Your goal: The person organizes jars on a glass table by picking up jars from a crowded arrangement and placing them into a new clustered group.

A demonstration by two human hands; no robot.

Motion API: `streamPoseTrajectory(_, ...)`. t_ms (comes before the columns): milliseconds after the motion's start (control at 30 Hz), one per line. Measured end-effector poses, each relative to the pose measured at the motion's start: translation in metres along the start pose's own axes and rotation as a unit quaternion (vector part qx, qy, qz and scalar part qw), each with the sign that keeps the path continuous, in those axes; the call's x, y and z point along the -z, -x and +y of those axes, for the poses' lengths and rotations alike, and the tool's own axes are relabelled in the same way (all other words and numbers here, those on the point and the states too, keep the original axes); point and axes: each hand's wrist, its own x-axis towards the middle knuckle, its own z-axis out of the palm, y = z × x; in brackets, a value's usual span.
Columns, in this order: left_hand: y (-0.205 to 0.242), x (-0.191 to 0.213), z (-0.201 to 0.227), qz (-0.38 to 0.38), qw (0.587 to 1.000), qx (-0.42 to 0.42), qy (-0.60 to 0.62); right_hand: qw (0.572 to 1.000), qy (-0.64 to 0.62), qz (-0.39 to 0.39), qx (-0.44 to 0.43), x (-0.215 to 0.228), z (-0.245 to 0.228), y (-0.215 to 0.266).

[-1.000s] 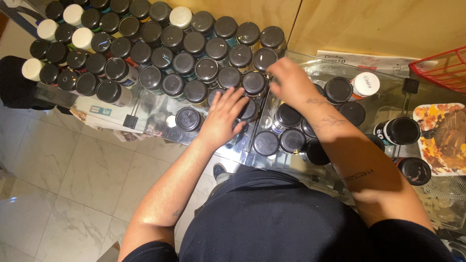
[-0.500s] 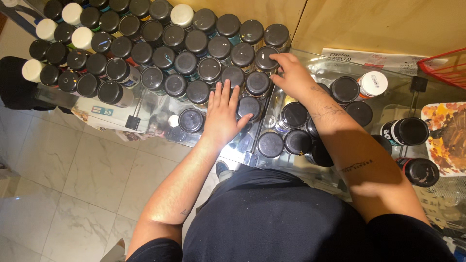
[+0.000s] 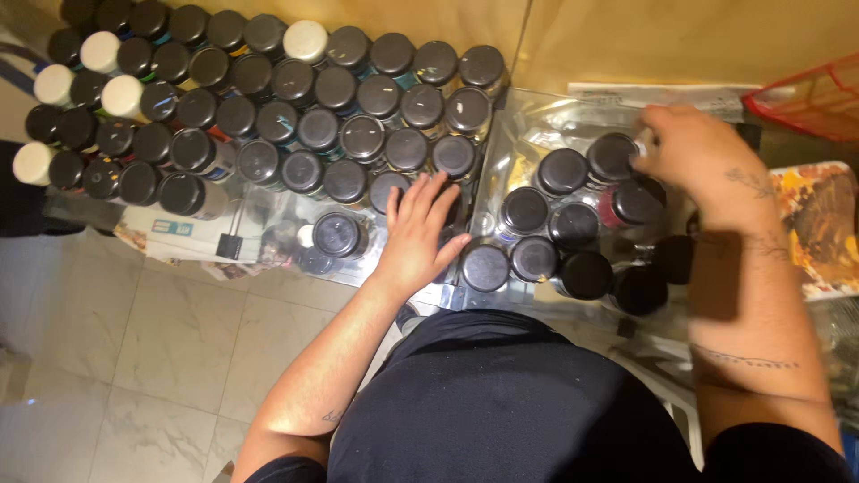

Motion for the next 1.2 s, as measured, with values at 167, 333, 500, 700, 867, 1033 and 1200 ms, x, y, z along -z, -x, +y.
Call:
streamPoseTrajectory(167,-0.019,-0.008,0.036,0.027,0.993,-0.095,0.060,0.976,-0.017,-0.141,-0.165,0.017,-0.032,0.048)
streamPoseTrajectory(333,-0.029,-0.037,0.053,0.000,0.988,-0.120,0.098,0.989,-0.001,-0.011,-0.150,-0.093,0.013,0.044)
streamPoseTrajectory(500,-0.031,-0.029,0.071,0.007,0.983,-0.122,0.137,0.989,-0.108,0.022,-0.099,-0.085,0.032,0.060)
streamPoseTrajectory(700,-0.026,-0.016,0.096,0.001,0.962,-0.101,0.254,0.794,-0.598,0.012,0.110,-0.062,0.059,0.083)
streamPoseTrajectory(867,-0.018,-0.011,0.101,-0.002,0.966,-0.105,0.236,0.946,-0.314,0.036,0.069,-0.055,0.036,0.099)
streamPoseTrajectory(1033,-0.032,-0.021,0.099,-0.006,0.969,-0.083,0.234,0.997,0.031,0.067,-0.005,-0.115,0.040,0.071)
streamPoseTrajectory(1200,-0.047,-0.029,0.113,-0.029,0.975,-0.096,0.198,0.999,-0.027,0.024,0.007,-0.113,0.032,0.072)
